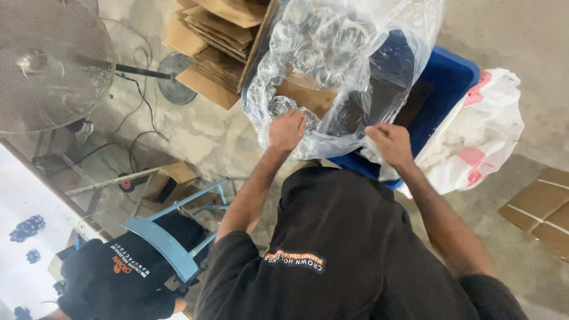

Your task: The person unwraps plastic film from black rotary components in a blue bin, carries them to a multi-station machine, and places them onto the machine's stations. The person then works at the machine, handling small parts at its base, and later returns to the bin to unwrap more components and arrange wrapped items on a cardboard sheet.

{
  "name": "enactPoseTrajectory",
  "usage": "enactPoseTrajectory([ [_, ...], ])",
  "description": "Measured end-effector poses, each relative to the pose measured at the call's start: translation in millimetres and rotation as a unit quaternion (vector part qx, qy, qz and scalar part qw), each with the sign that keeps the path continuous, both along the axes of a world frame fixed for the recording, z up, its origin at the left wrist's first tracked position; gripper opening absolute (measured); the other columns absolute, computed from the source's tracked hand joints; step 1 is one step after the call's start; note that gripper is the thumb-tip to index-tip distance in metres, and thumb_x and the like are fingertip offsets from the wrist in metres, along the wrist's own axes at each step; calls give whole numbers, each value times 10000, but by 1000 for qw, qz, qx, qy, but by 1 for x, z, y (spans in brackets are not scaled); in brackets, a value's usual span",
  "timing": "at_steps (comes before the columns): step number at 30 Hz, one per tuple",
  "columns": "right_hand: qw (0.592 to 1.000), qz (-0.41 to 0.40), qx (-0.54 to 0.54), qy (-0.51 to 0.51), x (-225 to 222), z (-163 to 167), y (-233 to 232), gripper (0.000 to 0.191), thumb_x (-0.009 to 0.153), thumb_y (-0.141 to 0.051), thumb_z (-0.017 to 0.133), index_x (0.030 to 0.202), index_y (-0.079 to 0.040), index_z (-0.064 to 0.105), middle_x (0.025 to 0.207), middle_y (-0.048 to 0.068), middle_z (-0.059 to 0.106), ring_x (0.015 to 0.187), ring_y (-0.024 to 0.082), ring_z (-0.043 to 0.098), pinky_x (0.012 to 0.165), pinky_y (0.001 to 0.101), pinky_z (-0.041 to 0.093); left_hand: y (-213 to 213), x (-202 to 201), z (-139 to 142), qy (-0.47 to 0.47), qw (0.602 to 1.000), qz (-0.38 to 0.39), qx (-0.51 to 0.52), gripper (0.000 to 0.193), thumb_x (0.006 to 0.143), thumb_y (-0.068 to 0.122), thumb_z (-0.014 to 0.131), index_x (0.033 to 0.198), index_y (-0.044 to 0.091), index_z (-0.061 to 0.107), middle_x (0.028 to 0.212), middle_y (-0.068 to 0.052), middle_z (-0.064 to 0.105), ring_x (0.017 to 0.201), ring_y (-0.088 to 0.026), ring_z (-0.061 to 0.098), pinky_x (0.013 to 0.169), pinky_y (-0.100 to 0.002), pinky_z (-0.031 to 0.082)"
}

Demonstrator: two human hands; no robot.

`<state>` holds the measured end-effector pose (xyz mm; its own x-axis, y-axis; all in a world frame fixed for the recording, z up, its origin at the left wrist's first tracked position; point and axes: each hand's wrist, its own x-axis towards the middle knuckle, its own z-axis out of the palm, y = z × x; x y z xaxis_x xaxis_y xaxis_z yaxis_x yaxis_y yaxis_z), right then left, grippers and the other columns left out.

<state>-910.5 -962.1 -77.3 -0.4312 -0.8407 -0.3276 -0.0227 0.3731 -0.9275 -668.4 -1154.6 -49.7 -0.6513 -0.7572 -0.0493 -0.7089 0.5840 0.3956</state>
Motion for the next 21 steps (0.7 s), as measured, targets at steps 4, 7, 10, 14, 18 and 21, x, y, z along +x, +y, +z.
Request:
enactPoseTrajectory([
  [4,975,153,-12,163,36,-14,-87,300,802,-212,745,1058,-60,779,870,144,728,739,204,679,716,356,524,0,12,-24,-65,996,47,49,299,885,396,684,972,109,678,915,-137,725,840,-372,702,714,-529,539],
  [7,967,229,86,70,69,-31,-117,293,794,-222,744,1014,-32,781,871,147,755,774,218,698,752,356,542,4,11,-37,-67,996,-7,52,198,948,305,627,984,114,670,953,-131,737,875,-375,703,726,-541,537],
  [10,975,199,95,-15,79,-34,-123,288,823,-179,704,1031,7,774,882,128,770,802,184,690,788,321,546,-2,16,-42,-62,996,-26,53,132,995,246,631,963,123,669,934,-131,726,859,-366,697,732,-516,531],
  [14,980,74,-6,-185,79,-27,-101,310,897,-71,630,1178,11,733,1032,51,761,905,106,677,844,274,538,-15,21,-33,204,945,9,257,98,904,145,670,927,61,624,823,-74,627,720,-205,616,631,-359,494],
  [18,945,14,-65,-319,71,-1,-73,277,951,-55,643,1217,-7,701,1093,-9,742,953,66,664,863,249,540,-11,-2,-14,322,827,11,460,79,1023,127,599,975,66,583,849,23,560,714,-52,484,592,-250,408],
  [21,972,-20,-113,-204,56,8,-51,215,965,-38,681,1167,21,722,1057,5,735,946,64,646,857,245,527,7,-42,-2,323,801,3,505,74,1051,149,568,1010,88,576,820,56,538,683,-19,448,566,-226,386],
])
